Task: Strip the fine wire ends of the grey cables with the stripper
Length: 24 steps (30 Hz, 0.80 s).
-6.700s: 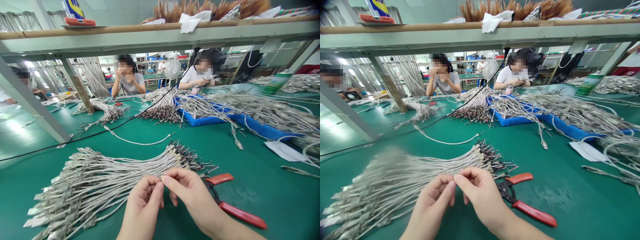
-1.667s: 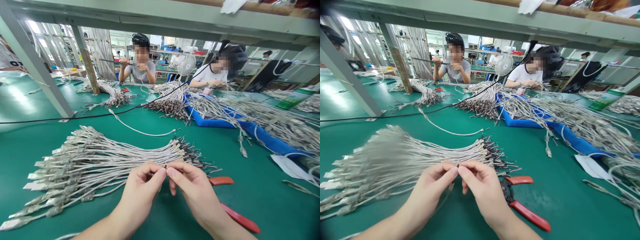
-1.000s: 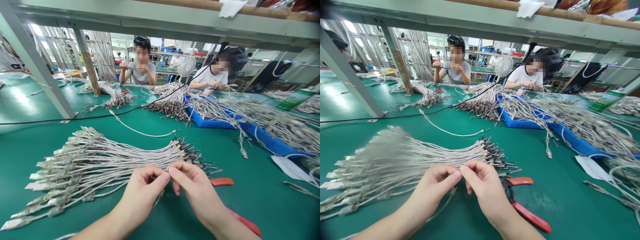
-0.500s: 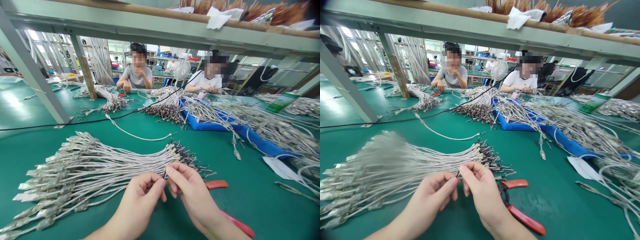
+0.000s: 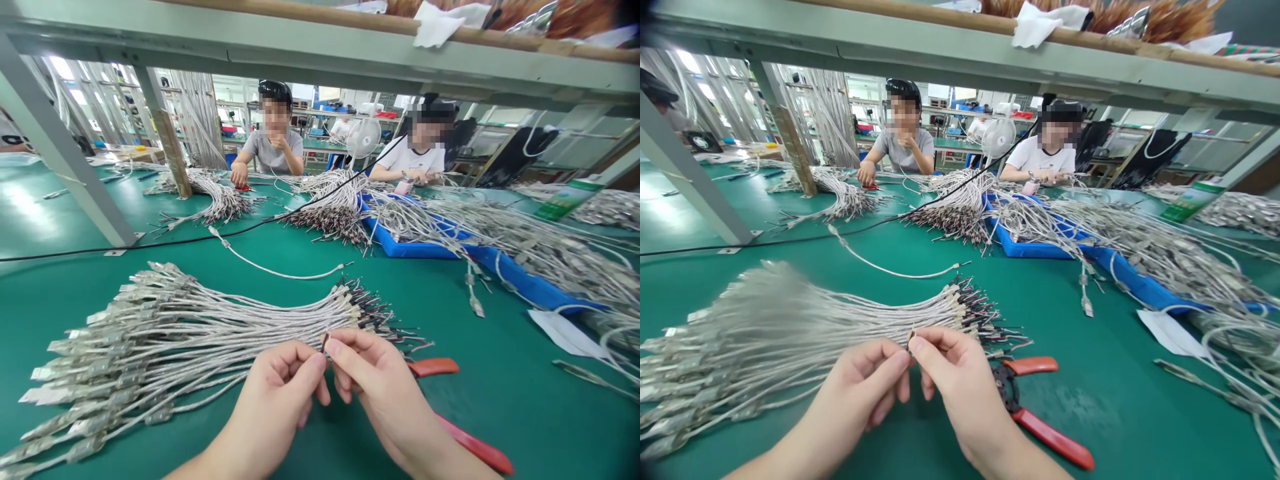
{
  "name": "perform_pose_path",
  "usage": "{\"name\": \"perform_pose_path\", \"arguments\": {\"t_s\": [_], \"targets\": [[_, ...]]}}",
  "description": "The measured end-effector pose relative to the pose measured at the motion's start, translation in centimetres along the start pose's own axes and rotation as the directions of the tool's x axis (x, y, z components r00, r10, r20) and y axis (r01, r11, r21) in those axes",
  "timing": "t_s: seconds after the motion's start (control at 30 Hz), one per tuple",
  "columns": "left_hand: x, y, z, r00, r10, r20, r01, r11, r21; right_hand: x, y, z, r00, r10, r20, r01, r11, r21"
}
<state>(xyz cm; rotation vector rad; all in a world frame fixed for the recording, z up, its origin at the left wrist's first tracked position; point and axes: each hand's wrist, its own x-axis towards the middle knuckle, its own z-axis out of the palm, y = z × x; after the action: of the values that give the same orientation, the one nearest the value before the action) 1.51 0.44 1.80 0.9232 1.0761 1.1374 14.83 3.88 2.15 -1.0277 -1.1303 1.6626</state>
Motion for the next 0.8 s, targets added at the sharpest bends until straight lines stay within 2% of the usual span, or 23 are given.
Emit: {"name": "perform_pose_path", "arguments": {"t_s": [0.17,0.37,0.53,0.8], "targets": [[0.01,0.08,0.11,1.000,-0.026,-0.001,0.026,0.999,0.034,0.06,0.01,-0.09,0.999,-0.043,0.001,0.043,0.998,-0.046],[0.09,0.03,0.06,0.999,-0.035,0.007,0.035,0.998,0.045,0.28,-0.31,0.06,0.999,-0.032,-0.012,0.031,0.999,-0.043],[0.13,-0.26,0.05,0.996,-0.041,0.076,0.037,0.998,0.056,0.22,-0.64,-0.09,1.000,-0.023,-0.020,0.022,1.000,-0.010],[0.16,-0.74,-0.69,0.993,-0.041,0.109,0.046,0.998,-0.044,0.31,-0.70,-0.35,1.000,-0.004,0.023,0.003,0.999,0.042]]}}
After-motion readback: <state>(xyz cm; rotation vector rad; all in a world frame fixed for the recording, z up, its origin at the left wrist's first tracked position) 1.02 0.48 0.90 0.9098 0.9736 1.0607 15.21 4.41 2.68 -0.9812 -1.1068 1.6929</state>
